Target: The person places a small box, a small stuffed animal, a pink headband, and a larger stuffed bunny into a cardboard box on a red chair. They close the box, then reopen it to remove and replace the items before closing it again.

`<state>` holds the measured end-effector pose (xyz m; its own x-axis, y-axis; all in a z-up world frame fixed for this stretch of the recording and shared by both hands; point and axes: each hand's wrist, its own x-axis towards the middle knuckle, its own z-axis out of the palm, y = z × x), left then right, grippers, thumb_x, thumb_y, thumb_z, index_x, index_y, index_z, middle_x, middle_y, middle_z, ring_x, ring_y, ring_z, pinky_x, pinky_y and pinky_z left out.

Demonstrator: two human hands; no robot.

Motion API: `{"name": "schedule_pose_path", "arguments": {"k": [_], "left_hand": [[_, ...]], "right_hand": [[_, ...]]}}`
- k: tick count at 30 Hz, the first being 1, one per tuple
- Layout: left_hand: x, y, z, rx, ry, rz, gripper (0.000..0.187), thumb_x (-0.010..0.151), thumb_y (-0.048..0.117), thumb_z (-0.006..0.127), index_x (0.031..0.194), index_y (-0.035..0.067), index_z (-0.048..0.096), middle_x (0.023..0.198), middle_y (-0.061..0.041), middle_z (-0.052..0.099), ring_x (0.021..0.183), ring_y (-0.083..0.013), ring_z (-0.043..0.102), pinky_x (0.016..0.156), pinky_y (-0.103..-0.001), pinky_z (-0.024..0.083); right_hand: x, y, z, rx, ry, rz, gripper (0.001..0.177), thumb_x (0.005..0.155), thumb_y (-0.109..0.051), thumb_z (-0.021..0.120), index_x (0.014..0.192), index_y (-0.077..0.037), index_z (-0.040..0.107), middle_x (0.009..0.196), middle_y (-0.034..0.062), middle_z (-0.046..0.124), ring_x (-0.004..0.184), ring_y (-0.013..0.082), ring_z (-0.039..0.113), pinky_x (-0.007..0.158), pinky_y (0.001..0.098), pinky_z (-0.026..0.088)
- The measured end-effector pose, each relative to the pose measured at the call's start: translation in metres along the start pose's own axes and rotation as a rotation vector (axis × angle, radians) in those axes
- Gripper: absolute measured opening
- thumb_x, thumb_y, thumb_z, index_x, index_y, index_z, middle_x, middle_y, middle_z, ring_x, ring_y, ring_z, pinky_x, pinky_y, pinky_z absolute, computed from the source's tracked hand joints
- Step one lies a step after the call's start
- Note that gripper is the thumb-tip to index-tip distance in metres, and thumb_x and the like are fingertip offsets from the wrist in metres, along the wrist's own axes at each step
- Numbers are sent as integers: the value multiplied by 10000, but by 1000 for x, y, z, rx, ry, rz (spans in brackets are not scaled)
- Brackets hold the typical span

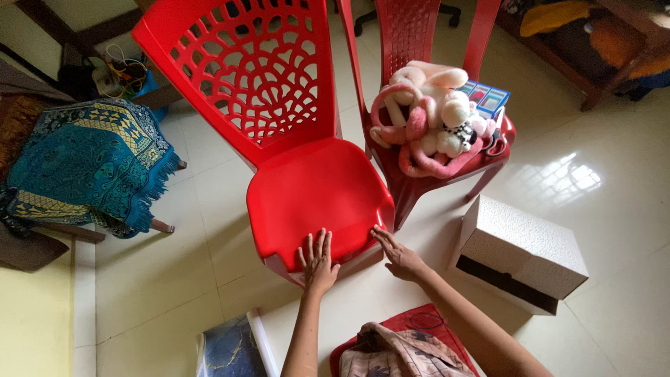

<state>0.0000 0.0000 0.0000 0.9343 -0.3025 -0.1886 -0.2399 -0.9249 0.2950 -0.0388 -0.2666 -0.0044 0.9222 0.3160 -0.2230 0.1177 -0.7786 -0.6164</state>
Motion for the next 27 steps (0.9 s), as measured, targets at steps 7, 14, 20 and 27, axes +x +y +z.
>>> {"name": "schedule_pose_path", "arguments": {"k": [7, 14, 20, 27], "left_hand": [[-3, 10, -6, 61, -35, -75, 1110, 835, 290, 809, 1629, 245, 36, 1713, 41, -21, 1584, -311, -18, 1247, -624, 2], [-9, 27, -15, 164, -203, -177, 1214, 843, 342, 816, 1630, 206, -99, 1718, -22, -146, 1590, -345, -98, 1252, -634, -36], [15, 67, -22, 33, -405, -156, 1011, 901, 369, 788, 1623, 105, 133, 1689, -250, -33, 1559, -484, -18, 1246, -638, 138], [70, 161, -106, -184, 443, 652, 877, 837, 232, 817, 1520, 13, 313, 1662, -269, 188, 1524, -538, 199, 1224, -593, 290]], "right_hand": [[-24, -8, -21, -16, -75, 20, 1027, 825, -6, 693, 1624, -201, 78, 1734, -31, 33, 1374, 322, 498, 1034, 409, 533], [-60, 42, -8, -23, 14, -35, 999, 828, -52, 706, 1605, -114, 83, 1701, 43, 56, 1448, 320, 382, 1162, 406, 410], [-50, 55, -39, 80, 207, -90, 993, 808, -53, 755, 1589, -89, 143, 1674, 136, 147, 1479, 357, 322, 1221, 429, 301], [4, 32, -185, -77, 731, -352, 896, 855, -53, 778, 1623, -70, 316, 1625, 169, 409, 1500, 355, 422, 1248, 468, 392]]}}
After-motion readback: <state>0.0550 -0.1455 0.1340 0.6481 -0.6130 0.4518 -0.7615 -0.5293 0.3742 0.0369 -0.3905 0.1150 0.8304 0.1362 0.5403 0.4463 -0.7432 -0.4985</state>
